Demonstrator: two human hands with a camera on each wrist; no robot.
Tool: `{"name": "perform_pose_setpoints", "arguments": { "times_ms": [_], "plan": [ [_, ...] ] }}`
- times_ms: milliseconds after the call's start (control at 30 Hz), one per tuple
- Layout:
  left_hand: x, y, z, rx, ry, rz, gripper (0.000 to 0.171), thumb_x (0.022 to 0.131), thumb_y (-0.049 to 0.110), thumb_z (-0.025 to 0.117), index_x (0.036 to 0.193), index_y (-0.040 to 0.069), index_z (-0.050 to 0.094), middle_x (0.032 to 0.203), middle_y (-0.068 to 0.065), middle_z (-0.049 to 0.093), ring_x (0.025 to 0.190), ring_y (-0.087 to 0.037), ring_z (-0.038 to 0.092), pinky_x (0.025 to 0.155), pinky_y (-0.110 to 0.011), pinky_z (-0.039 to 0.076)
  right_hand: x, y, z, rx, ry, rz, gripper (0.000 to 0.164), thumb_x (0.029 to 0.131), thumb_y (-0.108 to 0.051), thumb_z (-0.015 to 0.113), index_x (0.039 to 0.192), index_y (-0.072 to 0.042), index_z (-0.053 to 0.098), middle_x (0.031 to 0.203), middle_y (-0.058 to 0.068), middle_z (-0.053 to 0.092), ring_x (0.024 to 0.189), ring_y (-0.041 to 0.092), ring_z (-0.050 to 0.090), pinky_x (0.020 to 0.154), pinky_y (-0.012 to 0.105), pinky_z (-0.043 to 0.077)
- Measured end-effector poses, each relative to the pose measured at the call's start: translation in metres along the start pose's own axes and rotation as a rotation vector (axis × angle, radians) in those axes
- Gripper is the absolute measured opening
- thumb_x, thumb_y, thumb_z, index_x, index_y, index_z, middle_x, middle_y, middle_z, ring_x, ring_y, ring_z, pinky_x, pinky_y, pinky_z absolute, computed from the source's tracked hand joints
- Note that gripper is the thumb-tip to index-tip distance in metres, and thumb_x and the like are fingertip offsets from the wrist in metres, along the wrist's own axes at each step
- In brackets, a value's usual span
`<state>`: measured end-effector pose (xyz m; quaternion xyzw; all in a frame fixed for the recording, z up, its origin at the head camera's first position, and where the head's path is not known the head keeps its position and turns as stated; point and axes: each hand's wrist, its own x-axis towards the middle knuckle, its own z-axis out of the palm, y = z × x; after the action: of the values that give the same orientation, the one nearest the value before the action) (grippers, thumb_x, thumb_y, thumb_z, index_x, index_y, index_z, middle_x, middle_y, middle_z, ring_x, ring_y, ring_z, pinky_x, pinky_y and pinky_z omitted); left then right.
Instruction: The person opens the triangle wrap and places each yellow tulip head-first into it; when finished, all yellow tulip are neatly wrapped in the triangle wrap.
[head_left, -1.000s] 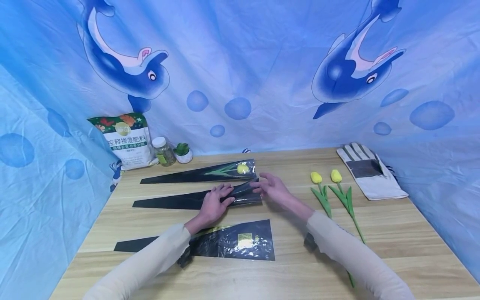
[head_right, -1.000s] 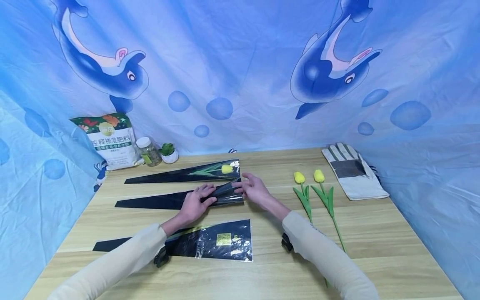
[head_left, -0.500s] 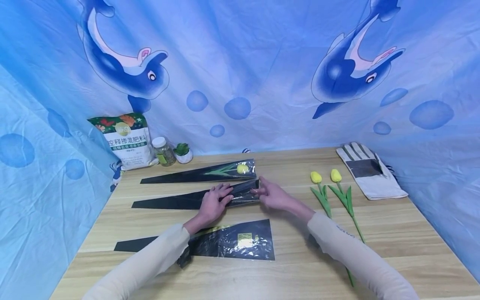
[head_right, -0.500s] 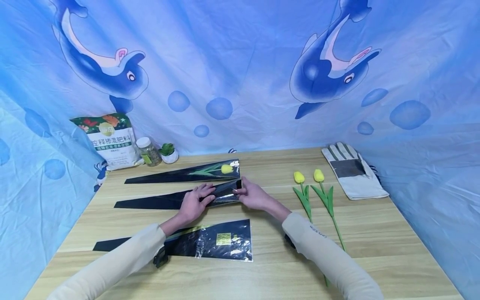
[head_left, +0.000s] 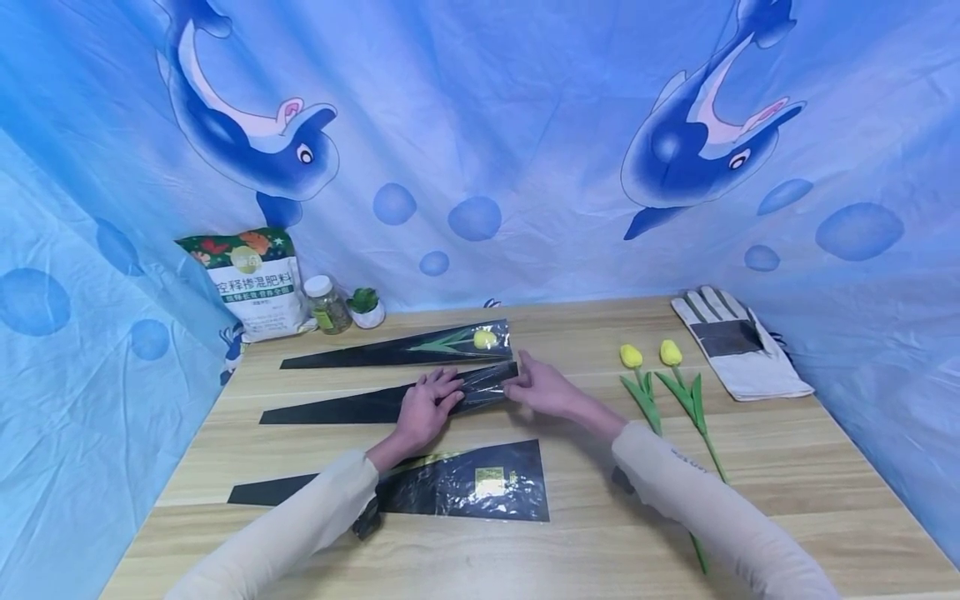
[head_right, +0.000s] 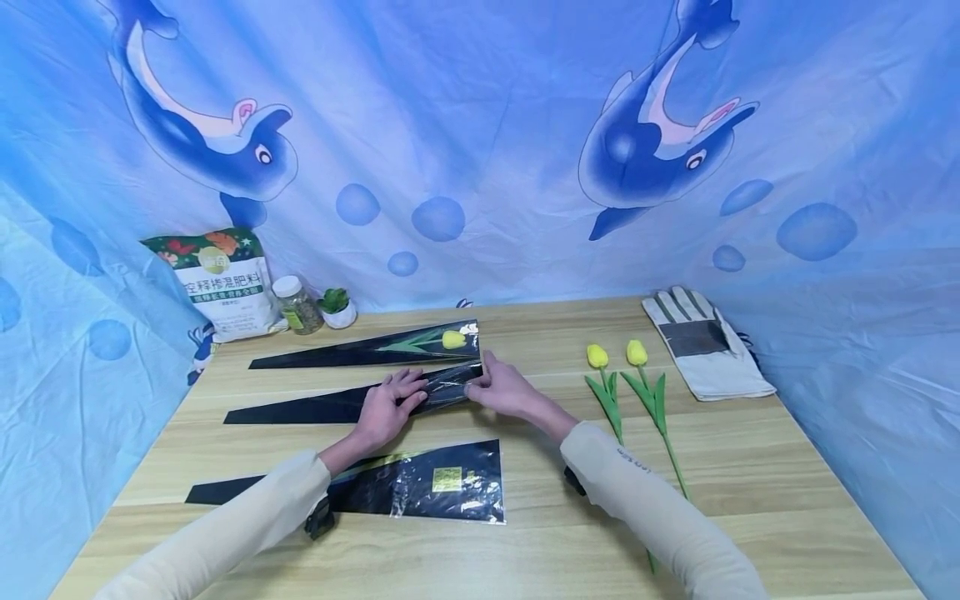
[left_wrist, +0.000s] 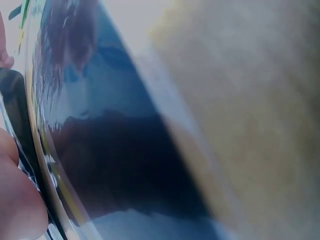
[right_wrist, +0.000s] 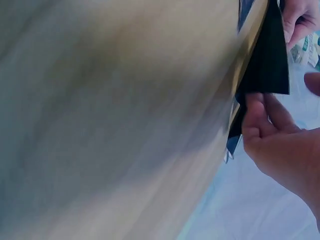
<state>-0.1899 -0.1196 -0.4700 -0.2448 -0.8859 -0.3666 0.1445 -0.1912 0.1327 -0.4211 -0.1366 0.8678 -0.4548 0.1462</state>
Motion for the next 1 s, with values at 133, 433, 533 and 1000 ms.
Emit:
{"name": "perform_pose_setpoints", "arguments": {
  "times_ms": [133,433,533,1000],
  "plan": [
    [0.0,0.001,0.0,-0.004,-0.007,-0.019,0.03,0.091,0.009,0.074,0.117,-0.005,0.072,0.129,-0.02,0.063,0.129,-0.043,0.05,0.109,-0.062,0.031,0.004,-0.001,0.004,0.093,0.1,-0.012,0.081,0.097,-0.025,0.067,0.156,0.004,0.019,0.127,0.017,0.065,0.116,0.03,0.063,0.108,0.048,0.04],
    [0.002,0.003,0.001,0.031,0.005,-0.024,0.034,0.09,0.009,0.075,0.12,-0.005,0.07,0.128,-0.019,0.064,0.128,-0.043,0.051,0.108,-0.06,0.034,0.011,-0.007,0.01,0.306,0.176,-0.014,0.078,0.092,-0.02,0.074,0.151,0.007,0.03,0.11,0.013,0.073,0.096,0.022,0.071,0.103,0.046,0.045],
    [0.002,0.005,0.001,0.046,-0.014,-0.043,0.038,0.092,0.013,0.074,0.125,-0.004,0.067,0.132,-0.019,0.062,0.131,-0.042,0.049,0.109,-0.059,0.033,0.013,-0.006,0.012,0.305,0.193,-0.001,0.074,0.093,-0.018,0.073,0.151,0.005,0.033,0.111,0.012,0.073,0.094,0.02,0.072,0.086,0.044,0.055],
    [0.003,0.004,0.003,0.082,-0.023,-0.023,0.037,0.091,0.015,0.076,0.122,-0.003,0.07,0.127,-0.018,0.065,0.126,-0.043,0.053,0.104,-0.058,0.04,0.015,0.002,0.011,0.366,0.167,-0.032,0.073,0.097,-0.006,0.065,0.155,0.005,0.022,0.109,0.01,0.073,0.094,0.025,0.071,0.087,0.035,0.056]
  ]
}}
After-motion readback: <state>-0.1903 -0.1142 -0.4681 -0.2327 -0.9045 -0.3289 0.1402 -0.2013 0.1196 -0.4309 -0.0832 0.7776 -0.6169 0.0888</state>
